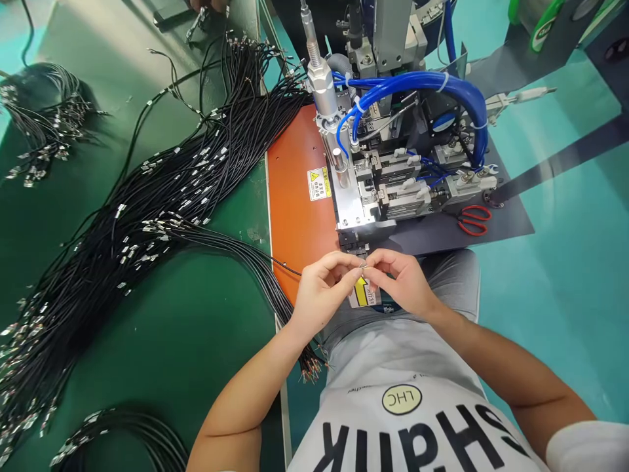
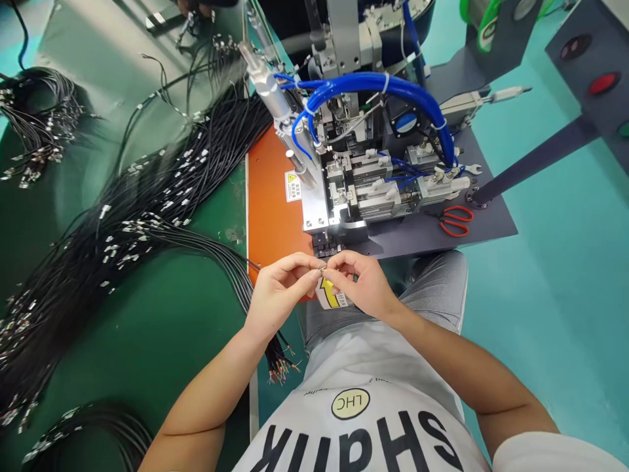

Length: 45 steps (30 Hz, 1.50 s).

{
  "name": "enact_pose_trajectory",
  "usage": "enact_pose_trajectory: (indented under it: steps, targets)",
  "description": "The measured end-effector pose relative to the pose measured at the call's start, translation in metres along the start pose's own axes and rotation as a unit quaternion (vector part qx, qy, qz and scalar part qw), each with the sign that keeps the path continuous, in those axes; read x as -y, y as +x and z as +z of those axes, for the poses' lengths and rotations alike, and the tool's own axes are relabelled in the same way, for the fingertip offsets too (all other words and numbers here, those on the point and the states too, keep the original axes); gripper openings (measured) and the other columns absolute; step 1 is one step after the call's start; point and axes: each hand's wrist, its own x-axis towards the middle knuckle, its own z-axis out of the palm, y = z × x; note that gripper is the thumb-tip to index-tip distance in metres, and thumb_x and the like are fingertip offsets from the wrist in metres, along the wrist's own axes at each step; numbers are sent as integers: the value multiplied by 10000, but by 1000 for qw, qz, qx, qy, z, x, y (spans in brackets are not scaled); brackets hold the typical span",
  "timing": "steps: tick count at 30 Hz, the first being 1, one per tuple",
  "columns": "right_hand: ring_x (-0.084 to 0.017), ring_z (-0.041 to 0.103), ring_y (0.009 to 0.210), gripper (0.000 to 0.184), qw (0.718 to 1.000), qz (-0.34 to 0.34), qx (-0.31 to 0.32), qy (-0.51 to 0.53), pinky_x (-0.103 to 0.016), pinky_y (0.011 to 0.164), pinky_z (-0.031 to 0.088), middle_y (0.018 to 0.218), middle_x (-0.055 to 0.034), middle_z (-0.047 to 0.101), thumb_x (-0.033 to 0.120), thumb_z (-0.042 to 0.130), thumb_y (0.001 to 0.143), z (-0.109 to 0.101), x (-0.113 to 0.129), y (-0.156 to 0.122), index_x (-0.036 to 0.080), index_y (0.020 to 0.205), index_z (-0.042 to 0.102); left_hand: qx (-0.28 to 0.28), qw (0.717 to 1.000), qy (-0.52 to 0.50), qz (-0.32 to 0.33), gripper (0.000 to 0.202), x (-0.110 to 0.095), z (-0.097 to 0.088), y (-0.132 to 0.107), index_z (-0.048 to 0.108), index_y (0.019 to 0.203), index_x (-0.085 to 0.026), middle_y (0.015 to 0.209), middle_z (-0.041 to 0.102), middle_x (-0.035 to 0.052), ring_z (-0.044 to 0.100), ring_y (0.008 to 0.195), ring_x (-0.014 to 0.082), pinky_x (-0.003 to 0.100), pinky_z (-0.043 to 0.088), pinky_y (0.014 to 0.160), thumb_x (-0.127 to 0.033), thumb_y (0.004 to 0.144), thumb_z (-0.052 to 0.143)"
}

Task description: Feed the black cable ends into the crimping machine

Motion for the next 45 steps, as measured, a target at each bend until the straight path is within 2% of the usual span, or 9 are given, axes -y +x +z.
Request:
enact_pose_trajectory:
  steps: [8, 20, 27, 34, 38, 41, 45]
  targets:
    - [-114, 565, 585, 212, 1000, -6, 2, -14, -262, 558, 417, 681, 17, 602, 367, 706, 862, 3, 2, -3, 184, 813, 611, -4, 998, -25, -51, 188, 2, -3, -1, 708, 871, -151, 623, 581, -17, 511, 531, 74, 212, 473, 509, -319, 804, 758]
    - [-136, 614, 630, 226, 999, -20, 11, -36, -269, 577, 440, 716, 8, 633, 396, 698, 868, 6, -1, -3, 192, 830, 608, 8, 988, -111, -105, 228, 7, -7, 1, 672, 833, -160, 567, 521, -44, 454, 502, 64, 211, 442, 500, -317, 734, 805]
    - [-134, 596, 627, 178, 998, -38, -6, -58, -280, 596, 422, 702, 14, 627, 351, 683, 888, 9, -1, -5, 198, 836, 609, -6, 990, -101, -99, 224, 12, -6, -1, 667, 855, -155, 583, 530, -43, 451, 511, 56, 188, 408, 490, -330, 769, 779]
    - [-142, 584, 650, 156, 987, -75, -40, -134, -304, 630, 419, 748, -4, 645, 328, 649, 905, 10, -6, -4, 203, 813, 635, -7, 989, -109, -100, 223, 14, -6, -1, 644, 838, -156, 583, 519, -49, 427, 505, 46, 168, 379, 481, -341, 793, 761]
    - [-162, 609, 740, 147, 986, -61, -53, -144, -310, 662, 438, 853, -22, 684, 350, 681, 882, 4, -3, -6, 214, 934, 701, -8, 989, -115, -98, 225, 15, -6, -1, 641, 825, -152, 579, 512, -51, 404, 491, 38, 158, 347, 463, -341, 790, 760]
    - [-164, 619, 768, 205, 983, -79, -58, -153, -325, 686, 464, 954, -34, 682, 317, 654, 900, 1, 2, -9, 243, 1081, 716, -13, 990, -101, -101, 227, 15, -6, 0, 646, 823, -152, 580, 521, -50, 396, 475, 35, 163, 359, 458, -345, 784, 761]
    - [-189, 625, 825, 198, 976, -109, -57, -181, -340, 676, 474, 982, -45, 698, 280, 636, 908, 1, 8, -10, 273, 1070, 750, -17, 990, -91, -105, 246, 15, -6, 0, 649, 823, -154, 582, 542, -44, 423, 475, 44, 175, 395, 467, -367, 777, 764]
